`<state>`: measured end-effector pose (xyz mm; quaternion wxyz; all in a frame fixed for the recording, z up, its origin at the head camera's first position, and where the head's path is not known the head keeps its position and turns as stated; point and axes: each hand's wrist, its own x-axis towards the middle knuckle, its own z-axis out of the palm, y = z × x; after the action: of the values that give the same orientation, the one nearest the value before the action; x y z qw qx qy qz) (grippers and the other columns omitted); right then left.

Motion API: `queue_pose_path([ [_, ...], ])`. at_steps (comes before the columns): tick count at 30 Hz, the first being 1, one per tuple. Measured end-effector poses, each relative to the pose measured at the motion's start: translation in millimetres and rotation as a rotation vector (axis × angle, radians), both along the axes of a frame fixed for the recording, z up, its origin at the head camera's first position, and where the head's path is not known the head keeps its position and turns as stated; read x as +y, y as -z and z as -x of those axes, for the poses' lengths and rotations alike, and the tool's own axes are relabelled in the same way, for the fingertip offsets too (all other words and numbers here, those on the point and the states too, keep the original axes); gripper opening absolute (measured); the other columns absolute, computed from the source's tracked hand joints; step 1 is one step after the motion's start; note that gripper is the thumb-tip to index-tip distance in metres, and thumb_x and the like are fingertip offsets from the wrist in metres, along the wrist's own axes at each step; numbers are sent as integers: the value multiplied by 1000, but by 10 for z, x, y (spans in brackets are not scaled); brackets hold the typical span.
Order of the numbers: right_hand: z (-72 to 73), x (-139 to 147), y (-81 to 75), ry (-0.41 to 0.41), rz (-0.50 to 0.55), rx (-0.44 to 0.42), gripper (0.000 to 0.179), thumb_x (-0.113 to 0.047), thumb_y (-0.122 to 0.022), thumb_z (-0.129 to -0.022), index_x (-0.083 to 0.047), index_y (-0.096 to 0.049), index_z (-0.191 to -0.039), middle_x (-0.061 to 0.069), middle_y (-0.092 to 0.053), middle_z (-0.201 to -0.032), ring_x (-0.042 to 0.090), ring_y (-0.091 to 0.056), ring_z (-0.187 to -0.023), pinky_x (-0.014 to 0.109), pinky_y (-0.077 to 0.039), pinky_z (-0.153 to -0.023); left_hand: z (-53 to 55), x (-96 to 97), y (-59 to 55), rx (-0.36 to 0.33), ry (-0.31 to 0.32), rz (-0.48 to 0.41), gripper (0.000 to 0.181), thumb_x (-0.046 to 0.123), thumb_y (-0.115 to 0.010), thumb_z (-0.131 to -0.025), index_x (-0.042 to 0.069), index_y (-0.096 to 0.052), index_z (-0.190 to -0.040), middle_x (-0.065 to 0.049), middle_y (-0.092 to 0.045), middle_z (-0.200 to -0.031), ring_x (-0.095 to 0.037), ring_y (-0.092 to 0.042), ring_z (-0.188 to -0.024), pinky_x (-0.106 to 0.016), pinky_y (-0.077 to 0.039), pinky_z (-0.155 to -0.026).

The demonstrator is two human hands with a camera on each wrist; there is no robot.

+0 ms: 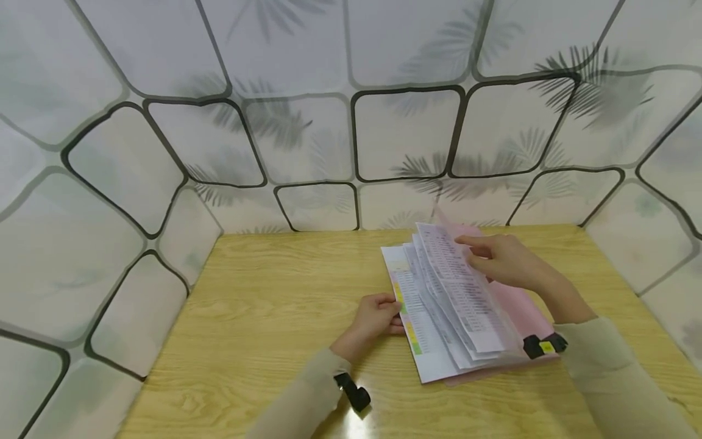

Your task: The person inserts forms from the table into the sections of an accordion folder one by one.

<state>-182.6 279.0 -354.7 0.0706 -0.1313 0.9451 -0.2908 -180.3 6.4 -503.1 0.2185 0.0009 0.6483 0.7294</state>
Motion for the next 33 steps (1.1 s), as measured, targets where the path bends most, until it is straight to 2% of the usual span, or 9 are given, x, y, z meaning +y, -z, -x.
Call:
queue_pose_path([
  [6,-10,-3,-16,0,13,-12,51,-17,-59,-104,-5,-54,-153,31,-67,-132,13,-65,-72,28,-57,-63,-1,132,-28,10,14,2,20,-2,-57,-102,-14,-63,-117,-29,-76,-99,-17,-71,-66,-42,-67,-68],
  [17,-6,-20,-57,0,5,-12,51,-16,-59,-104,-4,-53,-153,31,-68,-130,13,-66,-71,28,-57,-63,8,256,-47,5,20,5,16,-3,-56,-103,-13,-66,-111,-31,-76,-97,-20,-73,-65,-42,-67,-68],
  [24,-9,-21,-61,-7,8,5,51,-15,-59,-103,-4,-55,-152,21,-73,-113,14,-64,-68,28,-55,-60,28,318,-41,-4,18,5,8,-4,-57,-101,-10,-64,-102,-29,-76,-94,-21,-73,-65,-42,-67,-66],
  [33,-10,-22,-64,-13,12,26,51,-12,-59,-101,-4,-56,-151,11,-72,-91,12,-61,-63,26,-52,-56,38,397,-28,0,17,19,10,-4,-57,-101,-9,-65,-105,-33,-76,-98,-29,-77,-71,-42,-67,-66],
])
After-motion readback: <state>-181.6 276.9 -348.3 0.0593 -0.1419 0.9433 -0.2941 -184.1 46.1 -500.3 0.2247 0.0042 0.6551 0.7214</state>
